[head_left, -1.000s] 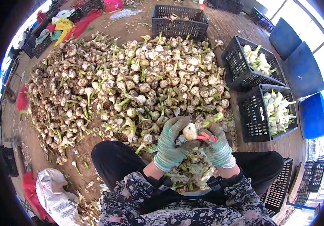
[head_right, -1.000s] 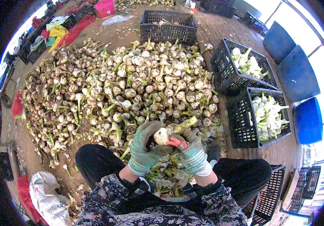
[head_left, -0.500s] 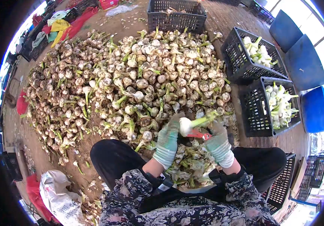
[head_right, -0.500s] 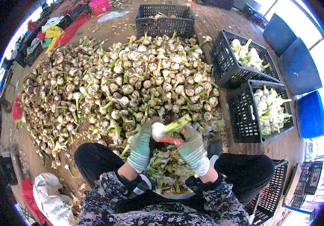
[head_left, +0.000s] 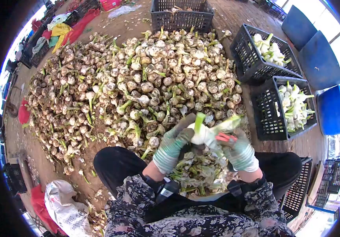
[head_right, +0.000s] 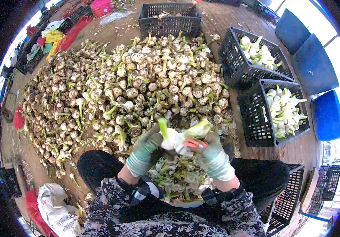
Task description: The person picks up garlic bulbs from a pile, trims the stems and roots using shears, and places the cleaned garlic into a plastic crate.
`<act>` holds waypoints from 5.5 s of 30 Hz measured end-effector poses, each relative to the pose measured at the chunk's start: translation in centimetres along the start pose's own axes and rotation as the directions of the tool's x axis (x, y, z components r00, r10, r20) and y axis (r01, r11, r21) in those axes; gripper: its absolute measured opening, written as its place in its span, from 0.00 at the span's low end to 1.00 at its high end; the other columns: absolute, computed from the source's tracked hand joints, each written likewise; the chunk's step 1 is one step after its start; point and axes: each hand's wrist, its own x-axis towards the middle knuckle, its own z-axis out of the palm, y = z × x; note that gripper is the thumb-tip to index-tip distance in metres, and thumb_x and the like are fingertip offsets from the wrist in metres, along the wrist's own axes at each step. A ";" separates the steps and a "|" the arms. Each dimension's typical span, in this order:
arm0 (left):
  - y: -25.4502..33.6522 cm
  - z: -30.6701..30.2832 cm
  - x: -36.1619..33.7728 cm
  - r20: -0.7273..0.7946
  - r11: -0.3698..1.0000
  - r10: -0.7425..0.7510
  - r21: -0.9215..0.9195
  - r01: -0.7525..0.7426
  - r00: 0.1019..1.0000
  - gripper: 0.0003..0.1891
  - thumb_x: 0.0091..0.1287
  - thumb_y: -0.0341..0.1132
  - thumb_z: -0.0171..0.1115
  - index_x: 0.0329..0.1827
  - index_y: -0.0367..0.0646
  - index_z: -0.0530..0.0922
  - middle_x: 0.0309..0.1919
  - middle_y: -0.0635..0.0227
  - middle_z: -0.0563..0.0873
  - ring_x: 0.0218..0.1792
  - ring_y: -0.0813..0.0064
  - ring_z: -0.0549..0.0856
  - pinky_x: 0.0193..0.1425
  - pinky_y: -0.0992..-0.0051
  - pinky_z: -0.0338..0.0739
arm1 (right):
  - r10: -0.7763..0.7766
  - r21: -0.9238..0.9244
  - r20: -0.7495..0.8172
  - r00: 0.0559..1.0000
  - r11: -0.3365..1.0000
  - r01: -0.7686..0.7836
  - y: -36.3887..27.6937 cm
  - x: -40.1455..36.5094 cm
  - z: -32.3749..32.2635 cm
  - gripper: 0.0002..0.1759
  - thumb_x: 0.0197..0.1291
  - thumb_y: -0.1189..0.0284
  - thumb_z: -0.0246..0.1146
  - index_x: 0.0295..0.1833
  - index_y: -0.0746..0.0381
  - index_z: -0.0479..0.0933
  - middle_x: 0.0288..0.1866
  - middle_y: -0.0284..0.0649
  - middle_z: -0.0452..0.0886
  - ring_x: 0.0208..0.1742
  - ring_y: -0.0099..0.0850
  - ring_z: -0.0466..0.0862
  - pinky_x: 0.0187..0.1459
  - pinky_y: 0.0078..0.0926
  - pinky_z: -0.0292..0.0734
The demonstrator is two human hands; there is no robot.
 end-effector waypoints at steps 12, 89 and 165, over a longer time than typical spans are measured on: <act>0.0 -0.1 -0.3 0.094 0.920 0.108 0.369 -0.135 0.990 0.36 0.48 0.33 0.72 0.62 0.39 0.65 0.54 0.68 0.74 0.52 0.78 0.74 0.56 0.78 0.68 | 0.144 -0.968 0.229 0.963 -0.068 0.241 1.4 1.0 -5.3 0.33 0.44 0.75 0.67 0.59 0.67 0.64 0.50 0.50 0.76 0.48 0.33 0.78 0.46 0.26 0.74; 2.5 -5.7 1.3 -0.724 0.942 0.231 -0.002 -0.337 0.649 0.12 0.59 0.37 0.58 0.43 0.42 0.77 0.35 0.71 0.78 0.35 0.75 0.77 0.44 0.73 0.71 | 0.168 -0.771 0.358 0.919 -0.502 0.392 23.9 11.9 -2.3 0.19 0.47 0.74 0.59 0.49 0.55 0.71 0.44 0.44 0.75 0.44 0.44 0.77 0.41 0.40 0.74; -1.5 1.5 -1.6 0.094 0.978 -0.068 0.201 0.048 0.993 0.27 0.54 0.33 0.67 0.57 0.37 0.69 0.47 0.68 0.78 0.46 0.78 0.78 0.51 0.78 0.72 | -0.124 -0.473 -0.246 0.961 0.881 -0.007 1.8 5.4 -5.3 0.14 0.51 0.75 0.61 0.45 0.65 0.75 0.37 0.39 0.81 0.34 0.28 0.80 0.35 0.24 0.76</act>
